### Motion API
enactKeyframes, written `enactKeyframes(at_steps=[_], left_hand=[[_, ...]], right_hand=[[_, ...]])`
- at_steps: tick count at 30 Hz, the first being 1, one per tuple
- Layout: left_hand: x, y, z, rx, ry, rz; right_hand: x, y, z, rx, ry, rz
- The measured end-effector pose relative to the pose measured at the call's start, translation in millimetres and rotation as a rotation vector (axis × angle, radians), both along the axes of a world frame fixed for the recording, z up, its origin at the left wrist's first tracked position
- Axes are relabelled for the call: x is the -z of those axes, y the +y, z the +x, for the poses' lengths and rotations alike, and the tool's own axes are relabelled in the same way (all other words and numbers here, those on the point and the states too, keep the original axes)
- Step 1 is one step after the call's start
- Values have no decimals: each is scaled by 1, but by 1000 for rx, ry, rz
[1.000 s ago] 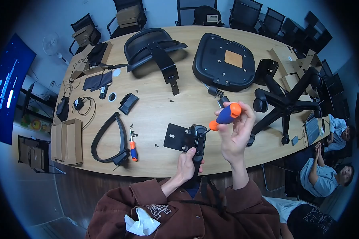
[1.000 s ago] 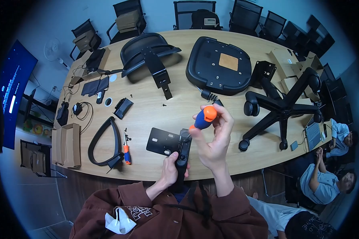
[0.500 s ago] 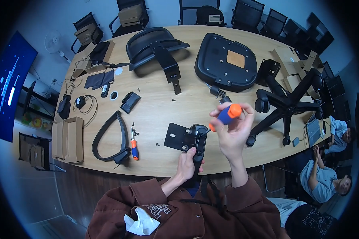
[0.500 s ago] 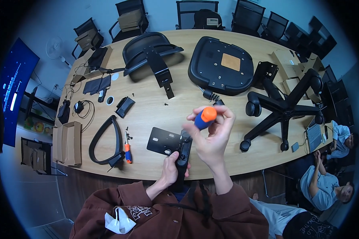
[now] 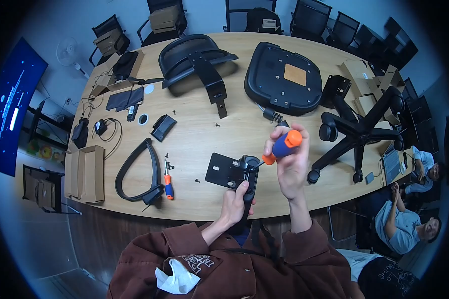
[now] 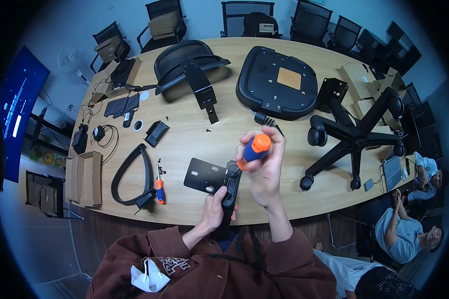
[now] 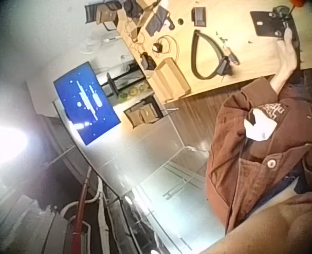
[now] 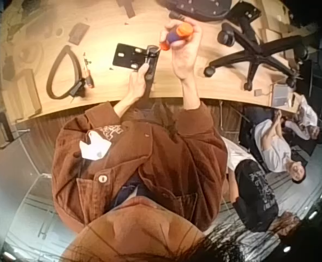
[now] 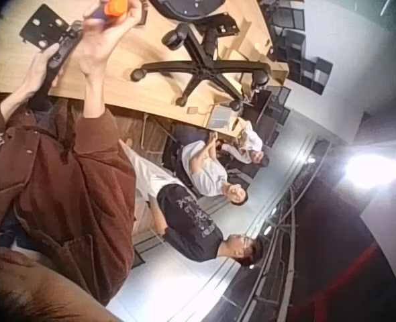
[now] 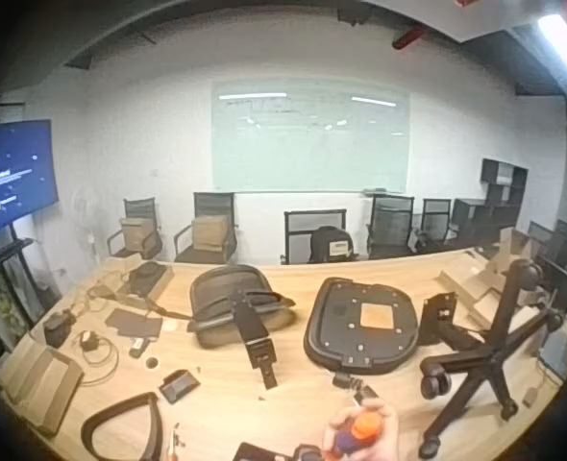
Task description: Assembling components of an office chair by attaching the backrest bracket and securing it with screws.
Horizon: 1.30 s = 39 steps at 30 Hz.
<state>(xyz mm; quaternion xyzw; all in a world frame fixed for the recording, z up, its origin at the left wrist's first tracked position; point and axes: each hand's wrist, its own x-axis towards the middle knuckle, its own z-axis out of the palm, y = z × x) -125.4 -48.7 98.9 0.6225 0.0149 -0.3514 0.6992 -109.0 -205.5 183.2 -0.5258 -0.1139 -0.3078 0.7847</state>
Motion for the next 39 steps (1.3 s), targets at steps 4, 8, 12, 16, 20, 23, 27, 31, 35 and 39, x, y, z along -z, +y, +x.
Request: enactKeyframes(at_steps=[4,8,12,16,20,23,27,31,35,39], left_hand=[[-1,0,1,-15,18,33],[1,0,1,-16,4,46],[2,3,1,-24,23,53],[-2,-1,0,24,-41,88],[-1,2,0,16,-31,93],[-3,3,1,15,-37,102],[-4,2,2,17,-39,90],[-5,3,2,19,-28,79],[-3,4,3,22,-35,96],[-2,4,2,17,-34,96]], right_hand=[[9,1,4,219,95,-136],[11,-14,0,224,194,-231],[-15,2,1,18,217,114],[5,2,8,39,-39,-6],[9,-2,8,243,138,-222],[0,-2,8,183,233,-114],[-6,8,12,9,228,77],[8,7,16,187,281,-7],[14,-8,14,186,274,-239],[-1,-5,12,92,248,-232]])
